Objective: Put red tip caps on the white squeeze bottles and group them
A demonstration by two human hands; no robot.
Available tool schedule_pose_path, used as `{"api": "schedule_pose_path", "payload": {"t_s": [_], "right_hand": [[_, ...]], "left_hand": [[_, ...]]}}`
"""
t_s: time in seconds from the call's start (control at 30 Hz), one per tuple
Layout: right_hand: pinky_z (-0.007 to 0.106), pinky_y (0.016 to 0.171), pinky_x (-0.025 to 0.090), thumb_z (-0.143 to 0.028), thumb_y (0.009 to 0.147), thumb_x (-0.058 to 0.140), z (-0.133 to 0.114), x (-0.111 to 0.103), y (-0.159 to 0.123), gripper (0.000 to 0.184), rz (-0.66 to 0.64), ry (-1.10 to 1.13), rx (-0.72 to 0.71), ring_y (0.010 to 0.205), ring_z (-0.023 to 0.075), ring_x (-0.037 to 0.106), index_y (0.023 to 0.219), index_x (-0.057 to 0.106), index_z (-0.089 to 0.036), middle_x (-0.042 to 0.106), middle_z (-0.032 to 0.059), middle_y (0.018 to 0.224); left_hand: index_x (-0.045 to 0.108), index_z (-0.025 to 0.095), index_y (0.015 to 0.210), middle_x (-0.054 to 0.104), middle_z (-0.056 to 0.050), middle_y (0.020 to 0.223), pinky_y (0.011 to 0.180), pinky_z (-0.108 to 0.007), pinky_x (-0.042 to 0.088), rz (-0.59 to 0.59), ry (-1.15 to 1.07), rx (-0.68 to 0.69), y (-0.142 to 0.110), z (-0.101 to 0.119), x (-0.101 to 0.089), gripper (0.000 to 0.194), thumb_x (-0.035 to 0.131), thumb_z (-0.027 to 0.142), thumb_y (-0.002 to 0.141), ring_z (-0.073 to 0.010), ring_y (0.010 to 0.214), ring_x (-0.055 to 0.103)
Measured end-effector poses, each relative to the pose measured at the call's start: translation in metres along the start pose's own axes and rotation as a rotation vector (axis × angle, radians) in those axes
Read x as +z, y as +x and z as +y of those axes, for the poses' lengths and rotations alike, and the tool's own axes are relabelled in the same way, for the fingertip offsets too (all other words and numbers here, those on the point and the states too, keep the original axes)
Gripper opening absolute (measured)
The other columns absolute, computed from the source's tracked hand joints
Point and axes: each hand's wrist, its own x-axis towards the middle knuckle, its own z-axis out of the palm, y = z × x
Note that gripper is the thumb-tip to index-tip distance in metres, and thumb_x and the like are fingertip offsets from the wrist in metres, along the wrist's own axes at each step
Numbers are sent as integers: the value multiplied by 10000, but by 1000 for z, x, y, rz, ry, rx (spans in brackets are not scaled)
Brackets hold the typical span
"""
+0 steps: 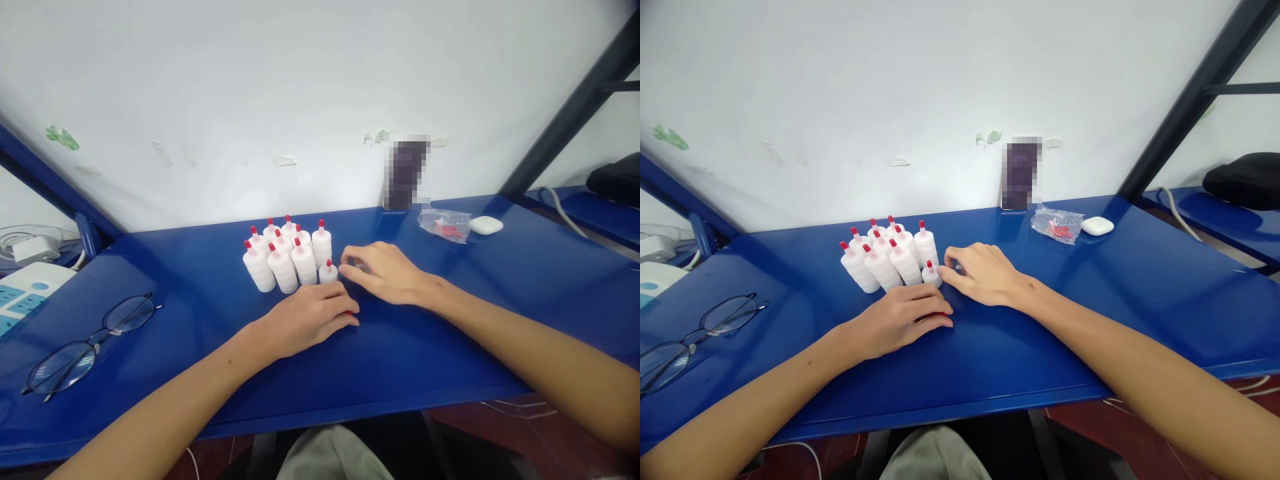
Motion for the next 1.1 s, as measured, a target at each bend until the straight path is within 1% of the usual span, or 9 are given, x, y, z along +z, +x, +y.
{"api": "schedule_pose_path", "payload": {"t_s": [0.07, 0.17, 0.3, 0.37, 0.5, 0.67, 0.83, 1.0, 1.1], "right_hand": [[264, 601, 280, -398, 977, 367, 4, -2, -2, 356, -36, 142, -141, 578, 115, 448, 781, 572, -184, 537, -25, 631], [265, 608, 300, -380, 974, 356, 6, 0, -4, 379, -115, 357, -354, 587, 105, 423, 687, 492, -172, 477, -26, 641], [280, 655, 336, -409, 959, 360, 0, 8, -5, 354, -72, 471, -486, 675, 132, 465, 773, 530, -161, 529, 11, 758], [282, 647, 332, -423, 947, 374, -3, 11, -6, 337, -62, 450, -494, 666, 135, 458, 802, 529, -161, 536, 14, 756], [271, 604, 301, -401, 941, 392, -8, 13, -8, 283, -75, 367, -433, 592, 116, 399, 790, 480, -178, 484, -18, 677], [262, 560, 261, -389, 945, 417, -12, 15, -10, 203, -50, 365, -404, 542, 102, 342, 879, 425, -197, 426, -54, 656], [256, 564, 267, -387, 955, 422, -12, 17, -10, 203, 4, 366, -378, 563, 98, 369, 865, 402, -206, 455, -50, 692], [250, 553, 258, -249, 916, 431, -13, 17, -11, 116, 20, 356, -346, 547, 93, 348, 830, 360, -217, 416, -65, 660], [249, 554, 258, -157, 863, 429, -14, 16, -10, 82, 38, 325, -325, 541, 92, 359, 824, 384, -214, 425, -66, 646]], "left_hand": [[658, 138, 975, 675, -43, 899, 722, -213, 548, 140, 38, 27, 0, 0, 1, 107, 586, 208, 939, -112, 788, 649], [638, 153, 966, 681, -27, 872, 710, -199, 552, 359, 71, 53, 0, -1, 1, 60, 619, 182, 916, -98, 768, 649], [622, 165, 975, 691, -20, 855, 688, -196, 561, 469, 47, 59, 1, 1, 2, 80, 626, 139, 900, -89, 724, 646], [621, 160, 967, 696, -27, 852, 685, -194, 564, 493, 40, 58, 1, 2, 1, 90, 638, 123, 887, -92, 723, 651], [623, 165, 936, 695, -29, 840, 700, -197, 571, 486, 76, 77, 1, 1, 0, 57, 638, 135, 890, -101, 742, 664], [625, 154, 986, 702, -43, 882, 735, -198, 575, 477, 143, 130, 0, -2, -1, 104, 634, 119, 889, -113, 798, 677], [622, 162, 978, 700, -29, 874, 731, -189, 572, 477, 176, 122, 0, -3, 0, 104, 616, 102, 894, -101, 788, 674], [620, 160, 1013, 702, -43, 910, 734, -195, 573, 466, 183, 119, 0, -4, 1, 123, 616, 114, 899, -107, 809, 676], [621, 164, 1051, 706, -44, 935, 729, -193, 571, 463, 183, 103, 0, -4, 2, 161, 618, 113, 898, -104, 807, 677]]}}
